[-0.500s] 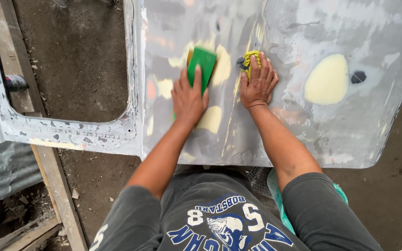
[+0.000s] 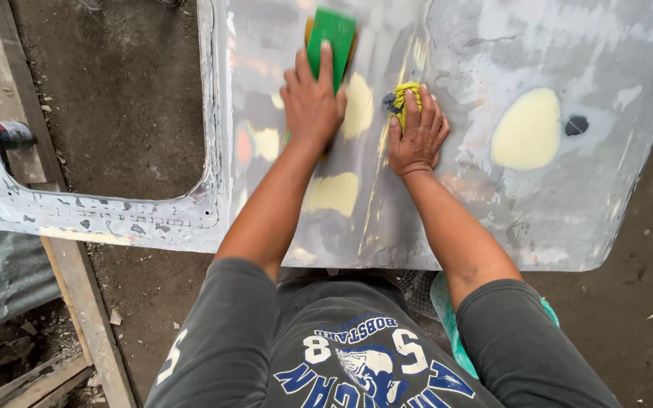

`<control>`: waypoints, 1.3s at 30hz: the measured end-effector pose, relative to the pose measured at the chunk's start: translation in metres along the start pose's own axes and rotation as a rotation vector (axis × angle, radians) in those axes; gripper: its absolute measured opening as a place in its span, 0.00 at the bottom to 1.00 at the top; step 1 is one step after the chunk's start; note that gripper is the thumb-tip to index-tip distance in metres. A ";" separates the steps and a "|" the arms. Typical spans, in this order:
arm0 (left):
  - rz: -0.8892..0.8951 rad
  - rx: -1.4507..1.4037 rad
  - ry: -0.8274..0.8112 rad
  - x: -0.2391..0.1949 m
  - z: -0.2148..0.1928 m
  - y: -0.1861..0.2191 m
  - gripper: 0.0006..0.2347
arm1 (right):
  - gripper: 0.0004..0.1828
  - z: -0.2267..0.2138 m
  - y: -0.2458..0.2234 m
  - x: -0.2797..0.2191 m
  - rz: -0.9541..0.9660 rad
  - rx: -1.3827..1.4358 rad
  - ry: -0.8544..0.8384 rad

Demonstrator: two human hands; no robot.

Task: The recorder is wet-sanding a vehicle panel using a sanding block and a sponge.

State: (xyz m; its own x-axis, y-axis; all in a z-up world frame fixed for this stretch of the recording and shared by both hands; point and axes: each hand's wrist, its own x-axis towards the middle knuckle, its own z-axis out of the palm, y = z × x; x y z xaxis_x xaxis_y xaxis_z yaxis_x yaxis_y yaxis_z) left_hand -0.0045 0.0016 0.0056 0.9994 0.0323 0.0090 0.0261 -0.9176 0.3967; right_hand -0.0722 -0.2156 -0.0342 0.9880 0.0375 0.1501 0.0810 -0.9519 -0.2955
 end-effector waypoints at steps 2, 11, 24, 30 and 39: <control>0.022 -0.008 -0.002 -0.055 -0.010 -0.006 0.36 | 0.31 -0.001 0.001 0.001 0.005 -0.013 -0.016; 0.062 -0.023 -0.063 -0.127 -0.018 -0.019 0.34 | 0.32 0.000 0.000 0.004 -0.002 -0.009 -0.010; 0.017 -0.020 -0.032 -0.133 -0.018 -0.021 0.33 | 0.31 -0.002 0.001 0.002 0.009 -0.039 -0.036; 0.006 -0.039 -0.076 -0.163 -0.025 -0.024 0.31 | 0.31 -0.003 0.002 0.002 0.002 -0.025 -0.027; 0.006 -0.089 0.020 -0.154 -0.021 -0.019 0.30 | 0.31 0.000 0.001 0.002 0.002 -0.030 -0.015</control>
State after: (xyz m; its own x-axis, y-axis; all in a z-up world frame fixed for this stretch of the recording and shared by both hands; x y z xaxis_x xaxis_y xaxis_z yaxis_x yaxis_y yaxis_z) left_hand -0.1594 0.0225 0.0159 0.9989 0.0361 0.0294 0.0177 -0.8788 0.4768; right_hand -0.0705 -0.2169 -0.0342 0.9901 0.0398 0.1348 0.0749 -0.9608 -0.2669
